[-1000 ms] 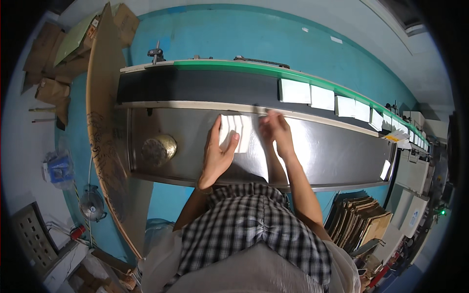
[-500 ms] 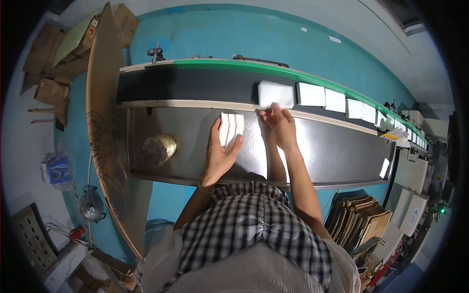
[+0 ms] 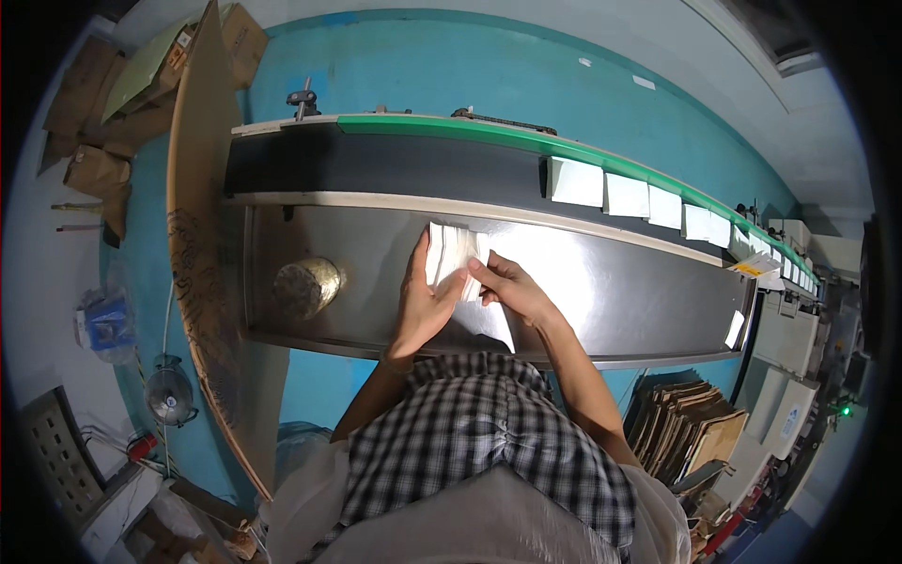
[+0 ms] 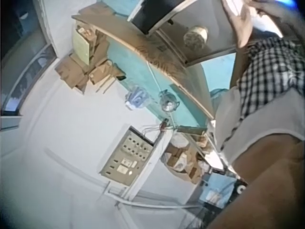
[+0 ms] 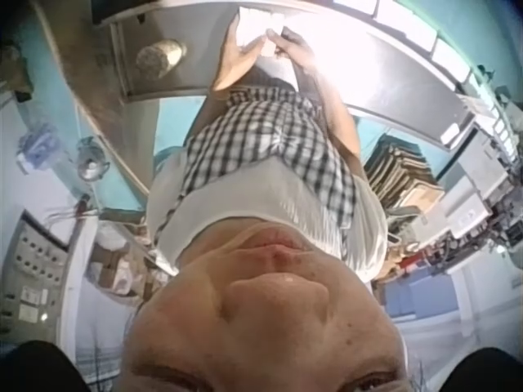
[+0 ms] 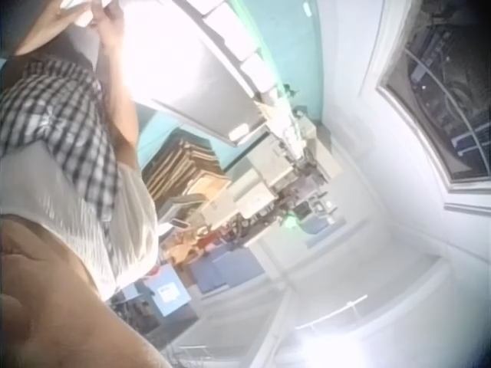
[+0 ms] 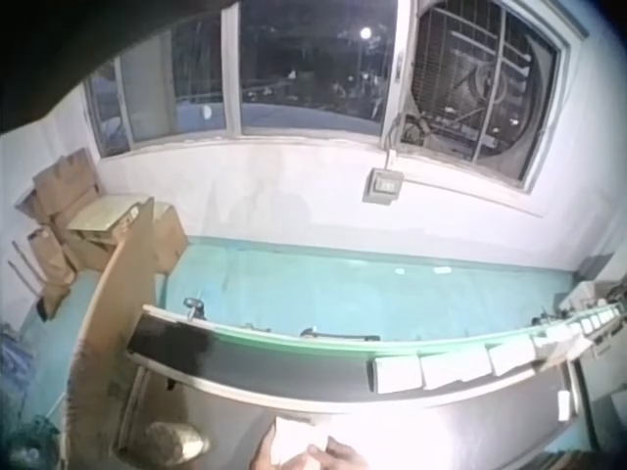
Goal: Sort and arrange stacks of paper products from a machine onto a conveyor belt.
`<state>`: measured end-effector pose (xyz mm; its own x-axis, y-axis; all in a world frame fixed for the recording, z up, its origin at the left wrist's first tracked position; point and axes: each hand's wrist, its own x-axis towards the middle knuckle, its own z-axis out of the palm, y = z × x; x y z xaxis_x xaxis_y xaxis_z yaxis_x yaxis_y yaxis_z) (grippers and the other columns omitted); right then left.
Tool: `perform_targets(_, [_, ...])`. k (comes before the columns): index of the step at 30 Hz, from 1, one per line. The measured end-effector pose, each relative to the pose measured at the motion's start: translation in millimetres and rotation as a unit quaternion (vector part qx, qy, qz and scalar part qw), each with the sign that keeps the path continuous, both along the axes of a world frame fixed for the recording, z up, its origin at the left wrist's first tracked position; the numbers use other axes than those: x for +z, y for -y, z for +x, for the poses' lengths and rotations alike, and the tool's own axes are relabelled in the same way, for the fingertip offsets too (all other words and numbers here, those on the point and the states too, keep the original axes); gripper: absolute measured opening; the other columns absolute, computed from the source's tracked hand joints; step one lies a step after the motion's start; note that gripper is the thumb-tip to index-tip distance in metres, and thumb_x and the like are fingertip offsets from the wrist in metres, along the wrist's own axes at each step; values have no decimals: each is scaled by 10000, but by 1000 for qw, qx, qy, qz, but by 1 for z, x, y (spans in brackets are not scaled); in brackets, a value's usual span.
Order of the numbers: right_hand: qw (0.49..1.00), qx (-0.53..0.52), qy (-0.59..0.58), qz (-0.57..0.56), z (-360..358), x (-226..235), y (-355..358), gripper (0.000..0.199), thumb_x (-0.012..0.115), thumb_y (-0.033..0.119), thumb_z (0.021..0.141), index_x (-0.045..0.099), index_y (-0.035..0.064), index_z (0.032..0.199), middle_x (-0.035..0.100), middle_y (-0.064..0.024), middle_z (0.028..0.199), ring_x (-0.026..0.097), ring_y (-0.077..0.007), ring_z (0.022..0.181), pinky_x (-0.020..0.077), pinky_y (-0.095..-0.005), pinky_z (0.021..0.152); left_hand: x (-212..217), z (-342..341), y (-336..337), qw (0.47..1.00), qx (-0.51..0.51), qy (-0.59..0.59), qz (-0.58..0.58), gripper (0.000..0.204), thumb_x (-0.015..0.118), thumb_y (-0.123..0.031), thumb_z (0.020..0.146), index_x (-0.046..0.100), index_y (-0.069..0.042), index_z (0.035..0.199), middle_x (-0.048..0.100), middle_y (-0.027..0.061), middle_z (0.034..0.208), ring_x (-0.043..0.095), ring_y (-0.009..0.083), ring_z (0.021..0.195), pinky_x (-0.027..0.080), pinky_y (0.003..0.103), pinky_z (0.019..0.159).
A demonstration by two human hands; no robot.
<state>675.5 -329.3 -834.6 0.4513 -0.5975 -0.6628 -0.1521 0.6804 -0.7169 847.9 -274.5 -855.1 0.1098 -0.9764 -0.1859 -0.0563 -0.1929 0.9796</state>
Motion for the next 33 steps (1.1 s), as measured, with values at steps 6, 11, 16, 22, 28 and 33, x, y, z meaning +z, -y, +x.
perform_targets(6, [998, 22, -38, -47, -4, -14, -4, 325, 680, 328, 961, 658, 30, 1089, 643, -12, 884, 587, -77, 739, 504, -230, 630, -1, 0, 0, 1000, 4, -5, 13, 763, 714, -195, 915, 266, 25, 1492, 535, 231, 1354, 557, 276, 1229, 476, 372, 987])
perform_targets(11, [949, -308, 71, -5, -3, -13, 20, 264, 630, 217, 993, 591, -24, 1093, 694, -84, 875, 635, -111, 679, 492, -199, 609, 3, 2, 4, 996, 36, -58, 54, 639, 688, -263, 950, 364, 9, 1428, 590, 203, 1259, 575, 234, 1164, 471, 348, 974])
perform_targets(16, [943, -127, -163, -261, 27, -10, 5, 618, 593, 505, 974, 548, -57, 1229, 673, -144, 1059, 632, -208, 915, 503, -311, 794, 14, -1, 6, 995, -14, -47, 85, 557, 492, -326, 1063, 351, 1, 1491, 570, 158, 1332, 553, 182, 1193, 448, 319, 1004])
perform_targets(22, [985, -165, 44, -4, 34, -10, -2, 443, 558, 340, 1034, 559, 5, 1323, 644, -93, 1108, 610, -141, 979, 497, -271, 889, 20, 5, 7, 999, -3, -30, 39, 711, 656, -267, 974, 292, 30, 1507, 538, 199, 1371, 532, 248, 1256, 449, 359, 1026])
perform_targets(28, [992, -66, -43, -95, 31, -16, -4, 405, 599, 265, 993, 578, 6, 1304, 663, -66, 1047, 599, -122, 933, 484, -265, 826, -2, 9, 11, 999, -30, 27, 15, 700, 676, -152, 909, 324, 40, 1483, 522, 213, 1381, 547, 266, 1240, 487, 358, 981])
perform_targets(33, [979, -122, -66, -148, 16, -42, 24, 323, 640, 141, 919, 631, -52, 1178, 693, -88, 938, 625, -139, 816, 506, -298, 740, -30, 11, 40, 997, 2, 72, 11, 493, 565, -27, 906, 449, 32, 1381, 605, 239, 1261, 626, 357, 1116, 510, 397, 907])
